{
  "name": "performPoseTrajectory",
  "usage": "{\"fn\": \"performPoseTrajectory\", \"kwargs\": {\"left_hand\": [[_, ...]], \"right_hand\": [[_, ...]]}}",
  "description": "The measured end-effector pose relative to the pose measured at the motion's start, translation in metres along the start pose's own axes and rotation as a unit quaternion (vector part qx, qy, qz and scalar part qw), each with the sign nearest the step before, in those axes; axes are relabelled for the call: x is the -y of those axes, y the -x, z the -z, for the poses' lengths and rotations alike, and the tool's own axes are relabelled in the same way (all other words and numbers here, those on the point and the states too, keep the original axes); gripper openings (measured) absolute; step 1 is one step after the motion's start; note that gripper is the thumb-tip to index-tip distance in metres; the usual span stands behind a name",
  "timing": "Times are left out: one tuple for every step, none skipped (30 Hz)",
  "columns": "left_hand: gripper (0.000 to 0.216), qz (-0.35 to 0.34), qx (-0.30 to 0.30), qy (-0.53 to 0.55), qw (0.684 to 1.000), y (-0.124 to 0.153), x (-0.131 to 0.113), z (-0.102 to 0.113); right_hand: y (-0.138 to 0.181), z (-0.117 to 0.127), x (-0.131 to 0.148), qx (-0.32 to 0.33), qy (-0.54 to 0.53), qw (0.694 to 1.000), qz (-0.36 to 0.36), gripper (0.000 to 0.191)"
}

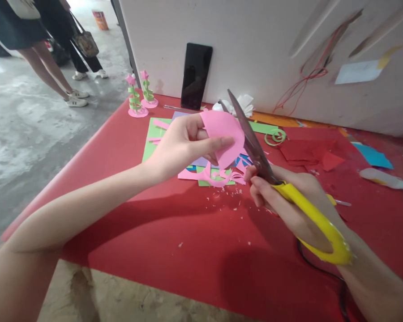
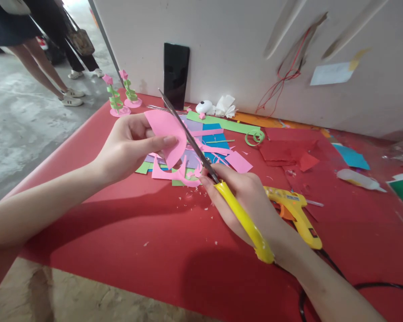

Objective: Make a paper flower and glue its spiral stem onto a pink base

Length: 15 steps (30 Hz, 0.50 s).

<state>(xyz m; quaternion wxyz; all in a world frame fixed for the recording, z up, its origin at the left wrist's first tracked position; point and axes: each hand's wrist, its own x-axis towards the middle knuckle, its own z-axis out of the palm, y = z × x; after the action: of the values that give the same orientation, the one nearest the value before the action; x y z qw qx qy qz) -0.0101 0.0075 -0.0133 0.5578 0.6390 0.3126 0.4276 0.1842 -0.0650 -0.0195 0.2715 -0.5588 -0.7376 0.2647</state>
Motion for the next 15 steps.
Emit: {"fn": "performPoseTrajectory", "kwargs": {"left_hand": [[0.019,0.001,0.0,0.002,1.0,-0.0001,-0.0002,-0.0002],[0.019,0.002,0.0,0.003,1.0,-0.0001,-0.0003,-0.0004],[0.018,0.004,0.0,0.004,1.0,0.0,-0.0003,-0.0006],[0.016,0.006,0.0,0.004,1.0,0.0,-0.0002,-0.0006],[0.014,0.007,0.0,0.004,1.0,0.0,-0.0001,-0.0004],[0.012,0.007,0.0,0.003,1.0,-0.0001,0.0,0.0],[0.011,0.005,0.0,0.001,1.0,-0.0003,0.0003,0.0007],[0.011,0.001,0.001,-0.003,1.0,-0.0006,0.0007,0.0015],[0.011,-0.003,0.001,-0.008,1.0,-0.0011,0.0011,0.0025],[0.011,-0.007,0.002,-0.014,1.0,-0.0017,0.0016,0.0034],[0.011,-0.011,0.004,-0.021,1.0,-0.0023,0.0021,0.0044],[0.011,-0.014,0.006,-0.029,0.999,-0.0029,0.0025,0.0052],[0.011,-0.016,0.009,-0.037,0.999,-0.0033,0.0029,0.0058],[0.011,-0.019,0.01,-0.045,0.999,-0.0037,0.0032,0.0063],[0.01,-0.023,0.01,-0.054,0.998,-0.0039,0.0035,0.0067]], "right_hand": [[0.0003,-0.0013,0.0001,-0.001,-0.006,1.0,-0.004,0.035],[0.0007,-0.0025,0.0004,0.0,-0.012,1.0,-0.007,0.035],[0.0012,-0.0035,0.0007,-0.002,-0.015,1.0,-0.008,0.036],[0.0015,-0.0041,0.001,-0.003,-0.015,1.0,-0.009,0.035],[0.0019,-0.0041,0.0013,-0.004,-0.01,1.0,-0.009,0.035],[0.002,-0.0037,0.0015,-0.004,-0.004,1.0,-0.006,0.035],[0.0021,-0.0029,0.0016,-0.005,0.005,1.0,-0.003,0.035],[0.0019,-0.0017,0.0015,-0.007,0.014,1.0,0.001,0.035],[0.0016,-0.0005,0.0014,-0.009,0.023,1.0,0.005,0.035],[0.0012,0.0007,0.0012,-0.011,0.031,0.999,0.01,0.034],[0.0008,0.0016,0.0011,-0.016,0.038,0.999,0.015,0.033],[0.0004,0.0021,0.0011,-0.021,0.044,0.999,0.02,0.032],[0.0,0.0024,0.0012,-0.024,0.05,0.998,0.022,0.031],[-0.0003,0.0024,0.0015,-0.028,0.054,0.998,0.026,0.031],[-0.0004,0.0022,0.0019,-0.031,0.059,0.997,0.027,0.031]]}}
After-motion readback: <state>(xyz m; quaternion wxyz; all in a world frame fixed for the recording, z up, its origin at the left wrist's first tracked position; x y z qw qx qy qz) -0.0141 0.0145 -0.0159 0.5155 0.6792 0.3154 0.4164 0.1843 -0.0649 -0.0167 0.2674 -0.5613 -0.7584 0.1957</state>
